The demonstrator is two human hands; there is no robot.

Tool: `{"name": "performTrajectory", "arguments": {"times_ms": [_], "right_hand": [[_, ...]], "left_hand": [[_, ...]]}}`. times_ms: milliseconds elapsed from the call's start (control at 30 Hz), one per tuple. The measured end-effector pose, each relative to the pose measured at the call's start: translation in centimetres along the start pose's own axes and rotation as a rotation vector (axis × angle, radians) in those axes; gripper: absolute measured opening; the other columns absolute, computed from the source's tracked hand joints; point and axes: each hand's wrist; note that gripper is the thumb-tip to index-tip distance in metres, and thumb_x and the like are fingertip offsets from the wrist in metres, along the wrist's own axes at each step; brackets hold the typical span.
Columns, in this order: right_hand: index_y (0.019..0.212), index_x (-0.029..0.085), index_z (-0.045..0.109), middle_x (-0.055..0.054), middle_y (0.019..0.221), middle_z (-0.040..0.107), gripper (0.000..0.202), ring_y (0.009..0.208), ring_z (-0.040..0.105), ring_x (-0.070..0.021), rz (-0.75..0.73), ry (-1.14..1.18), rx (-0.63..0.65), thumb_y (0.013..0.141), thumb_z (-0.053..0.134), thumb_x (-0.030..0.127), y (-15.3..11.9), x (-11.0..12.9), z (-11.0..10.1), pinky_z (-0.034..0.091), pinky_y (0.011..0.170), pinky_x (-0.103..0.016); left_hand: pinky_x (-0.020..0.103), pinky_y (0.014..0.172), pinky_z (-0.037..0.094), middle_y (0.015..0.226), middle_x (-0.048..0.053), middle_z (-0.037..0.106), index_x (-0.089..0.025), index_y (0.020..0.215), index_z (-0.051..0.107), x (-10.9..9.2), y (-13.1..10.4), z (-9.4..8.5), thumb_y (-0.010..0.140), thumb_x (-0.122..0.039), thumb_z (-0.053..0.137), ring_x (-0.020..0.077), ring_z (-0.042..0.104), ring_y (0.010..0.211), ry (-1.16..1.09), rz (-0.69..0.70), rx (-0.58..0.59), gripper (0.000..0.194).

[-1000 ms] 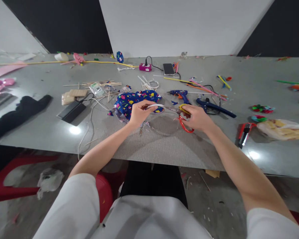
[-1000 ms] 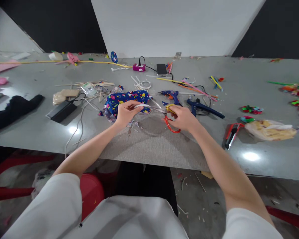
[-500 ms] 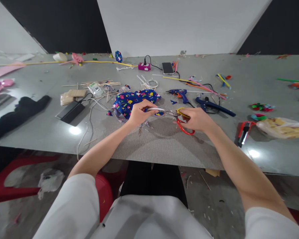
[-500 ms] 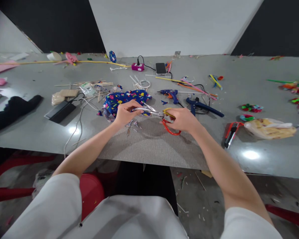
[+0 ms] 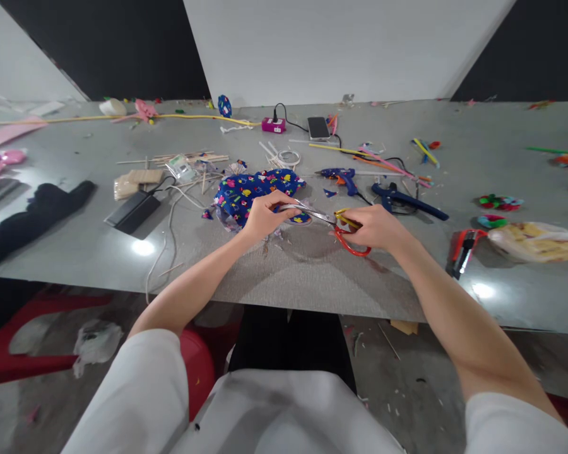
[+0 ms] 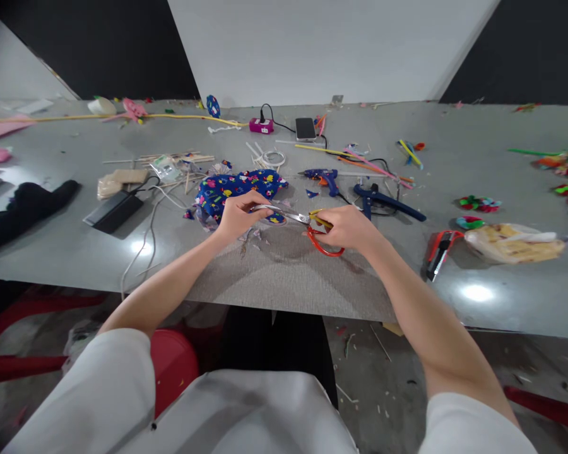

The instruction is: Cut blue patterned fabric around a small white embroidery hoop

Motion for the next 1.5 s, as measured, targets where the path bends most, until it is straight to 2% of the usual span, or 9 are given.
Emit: {"name": "performTrajectory", "arguments": {"times_ms": [267,533,767,1200,1367,1500], "right_hand": [[0.066,0.025,0.053,-0.002,0.061,0.053,0.045,0.057,0.046,-0.0180,0.001,0.028,-0.003,0.090,0.064,0.062,0.1,0.3,-0.3,0.032,0.058,-0.034],[0.065,0.024,0.054,-0.002,0.060,0.054,0.049,0.057,0.050,-0.0182,-0.026,-0.068,0.006,0.093,0.062,0.063,-0.1,0.2,-0.3,0.031,0.056,-0.034],[0.066,0.022,0.051,-0.001,0.059,0.053,0.051,0.056,0.046,-0.0156,-0.102,-0.224,-0.022,0.097,0.057,0.062,-0.5,-0.3,-0.3,0.025,0.056,-0.033],[0.066,0.021,0.052,-0.003,0.061,0.053,0.053,0.055,0.046,-0.0161,-0.070,-0.237,-0.008,0.099,0.051,0.063,-0.5,-0.7,-0.3,0.015,0.057,-0.034],[0.064,0.022,0.051,-0.003,0.060,0.053,0.053,0.055,0.047,-0.0154,-0.051,-0.203,-0.028,0.096,0.056,0.063,-0.4,-0.5,-0.2,0.017,0.056,-0.034],[0.066,0.022,0.053,-0.004,0.062,0.058,0.049,0.057,0.050,-0.0161,0.003,-0.173,-0.103,0.096,0.057,0.060,-0.3,-0.2,-0.1,0.024,0.057,-0.032]], "left_hand": [[0.030,0.076,0.053,0.088,0.006,0.076,-0.019,0.089,0.081,0.3,0.0,0.0,0.077,-0.038,0.087,0.0167,0.068,0.081,-0.007,-0.017,0.000,0.023],[0.029,0.073,0.052,0.084,0.005,0.076,-0.018,0.087,0.079,0.6,0.0,0.0,0.075,-0.039,0.089,0.0152,0.066,0.076,0.004,-0.053,-0.027,0.026],[0.029,0.073,0.051,0.085,0.005,0.076,-0.017,0.087,0.078,0.7,0.0,0.0,0.075,-0.039,0.089,0.0155,0.067,0.076,0.021,-0.058,-0.016,0.027],[0.031,0.072,0.052,0.087,0.006,0.077,-0.018,0.088,0.079,1.3,0.0,-0.2,0.076,-0.044,0.089,0.0170,0.068,0.078,0.104,-0.065,-0.009,0.031],[0.031,0.072,0.053,0.086,0.006,0.078,-0.018,0.088,0.079,1.3,0.1,-0.1,0.075,-0.044,0.089,0.0167,0.069,0.077,0.100,-0.076,0.004,0.031],[0.031,0.073,0.054,0.086,0.005,0.078,-0.019,0.089,0.079,1.1,0.1,0.0,0.076,-0.045,0.089,0.0172,0.070,0.078,0.085,-0.085,0.017,0.031]]}}
Point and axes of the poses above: each hand's wrist, its own y-axis towards the middle knuckle, its own z-axis out of the palm, x = y × z
